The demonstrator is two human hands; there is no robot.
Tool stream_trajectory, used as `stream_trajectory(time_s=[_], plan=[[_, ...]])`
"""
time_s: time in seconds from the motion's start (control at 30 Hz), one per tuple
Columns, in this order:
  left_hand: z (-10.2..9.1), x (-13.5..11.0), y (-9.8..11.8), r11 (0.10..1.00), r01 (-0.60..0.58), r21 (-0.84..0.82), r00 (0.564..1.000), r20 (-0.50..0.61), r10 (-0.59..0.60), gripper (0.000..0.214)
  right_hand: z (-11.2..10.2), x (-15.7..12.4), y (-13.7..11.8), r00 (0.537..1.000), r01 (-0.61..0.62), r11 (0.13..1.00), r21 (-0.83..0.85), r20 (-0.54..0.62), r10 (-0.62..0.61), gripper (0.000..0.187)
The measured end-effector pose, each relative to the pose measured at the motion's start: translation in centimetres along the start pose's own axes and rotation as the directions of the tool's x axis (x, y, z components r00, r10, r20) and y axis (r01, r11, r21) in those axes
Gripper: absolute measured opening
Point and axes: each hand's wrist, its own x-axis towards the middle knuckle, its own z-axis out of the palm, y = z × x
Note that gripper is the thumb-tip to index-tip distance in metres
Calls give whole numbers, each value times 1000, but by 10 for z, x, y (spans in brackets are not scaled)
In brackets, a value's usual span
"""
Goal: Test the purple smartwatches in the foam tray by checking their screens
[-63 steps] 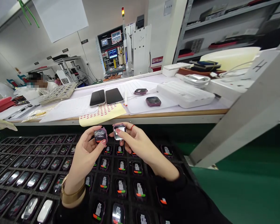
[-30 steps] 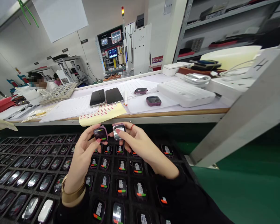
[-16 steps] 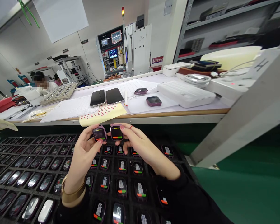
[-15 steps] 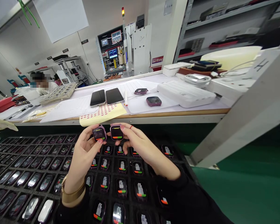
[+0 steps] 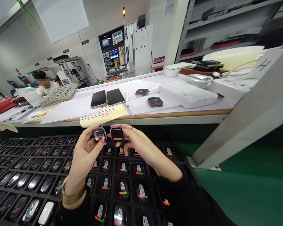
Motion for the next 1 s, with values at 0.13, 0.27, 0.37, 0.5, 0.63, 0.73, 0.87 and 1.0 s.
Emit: stream_trajectory(time_s=[0.13,0.27,0.37,0.5,0.63,0.73,0.87,1.0], plan=[[0,1,-2,1000,-25,0,1000,-15,25,33,1,0,-1,1000,6,1000,-7,11,-6,45],[0,1,-2,999,-31,10,999,-8,31,36,2,-3,-3,1000,11,1000,-28,13,-10,45],[0,0,-2,1000,-18,19,1000,2,18,37,3,-4,-5,999,42,993,-109,20,-40,47],[0,0,-2,1000,-1,25,1000,11,0,37,4,-4,-4,997,64,986,-157,58,-55,51],[0,0,-2,1000,-3,16,1000,11,3,36,4,-2,-3,996,72,983,-167,63,-63,49],[1,0,0,1000,-15,15,1000,-4,15,29,5,-3,-4,996,74,983,-170,65,-64,47],[0,1,1,1000,-9,30,1000,-12,9,20,6,-4,-5,997,66,984,-167,54,-57,44],[-1,0,-1,1000,10,5,1000,19,-10,30,5,-2,-3,997,58,985,-163,49,-51,48]])
